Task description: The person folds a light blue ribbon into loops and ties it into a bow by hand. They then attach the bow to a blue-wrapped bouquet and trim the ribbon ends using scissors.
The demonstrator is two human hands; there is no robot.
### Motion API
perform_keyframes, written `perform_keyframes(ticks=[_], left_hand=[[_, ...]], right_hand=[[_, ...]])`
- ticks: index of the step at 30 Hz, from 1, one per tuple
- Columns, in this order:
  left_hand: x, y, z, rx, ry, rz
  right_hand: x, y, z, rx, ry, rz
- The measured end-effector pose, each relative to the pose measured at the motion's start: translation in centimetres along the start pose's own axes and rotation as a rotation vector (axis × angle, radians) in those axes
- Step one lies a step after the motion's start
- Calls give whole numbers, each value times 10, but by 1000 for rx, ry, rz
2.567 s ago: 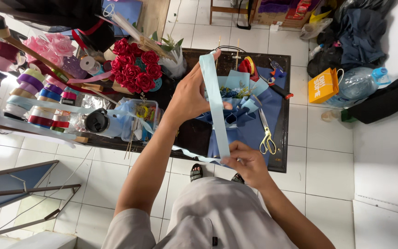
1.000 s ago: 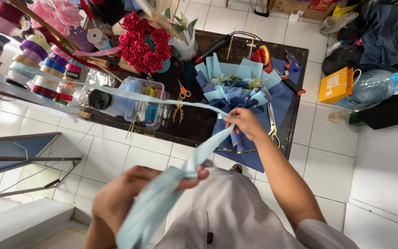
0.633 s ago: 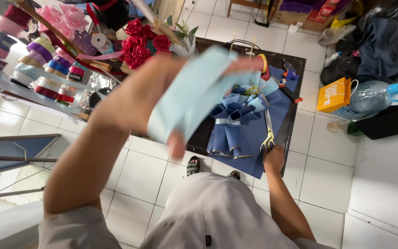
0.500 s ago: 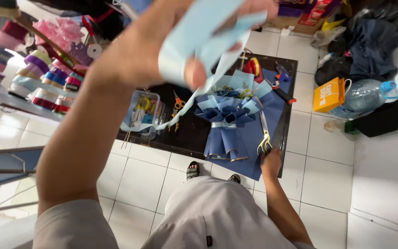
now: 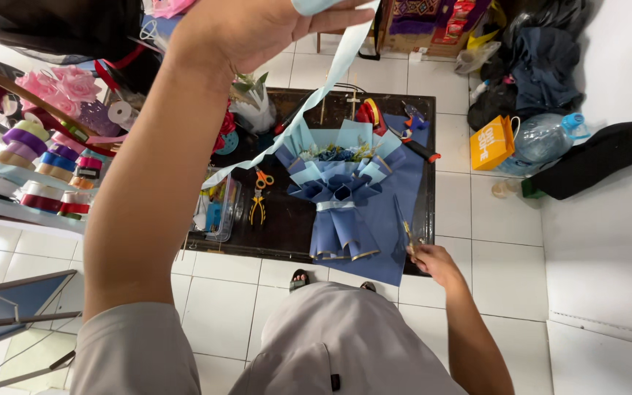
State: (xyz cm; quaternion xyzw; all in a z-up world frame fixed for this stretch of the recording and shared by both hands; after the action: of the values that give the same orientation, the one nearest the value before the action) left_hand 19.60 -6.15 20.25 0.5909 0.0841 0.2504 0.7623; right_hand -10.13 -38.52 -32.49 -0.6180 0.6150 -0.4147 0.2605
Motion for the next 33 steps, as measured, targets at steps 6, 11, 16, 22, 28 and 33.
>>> perform_keyframes(ticks=[6, 11, 16, 22, 28, 33], left_hand=[[-13, -28, 14, 80, 284, -184], [-64, -91, -7, 281, 643, -368], [-100, -138, -53, 402, 844, -809], [-127, -169, -97, 356, 860, -937], [-128, -171, -100, 229, 928, -1090], [-145, -156, -103, 119, 940, -1190]], right_hand=[[29, -75, -33, 199, 198, -328], [-48, -196, -82, 481, 113, -535], [-99, -186, -68, 379, 31, -745], [-120, -173, -65, 295, -79, -886], [-149, -178, -62, 189, -163, -883], [-172, -182, -40, 198, -157, -872]])
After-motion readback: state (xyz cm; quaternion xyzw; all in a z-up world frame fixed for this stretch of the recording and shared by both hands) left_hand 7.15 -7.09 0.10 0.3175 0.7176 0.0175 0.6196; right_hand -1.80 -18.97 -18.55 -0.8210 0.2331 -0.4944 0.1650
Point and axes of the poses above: each hand's wrist, its own z-axis towards the middle knuckle, its own x-axis out of the back of the hand, y = z × x, the point moved 3 cm from there along z, towards the middle knuckle, and after that the axes turned 6 degrees about x, right-handed, at the moved point
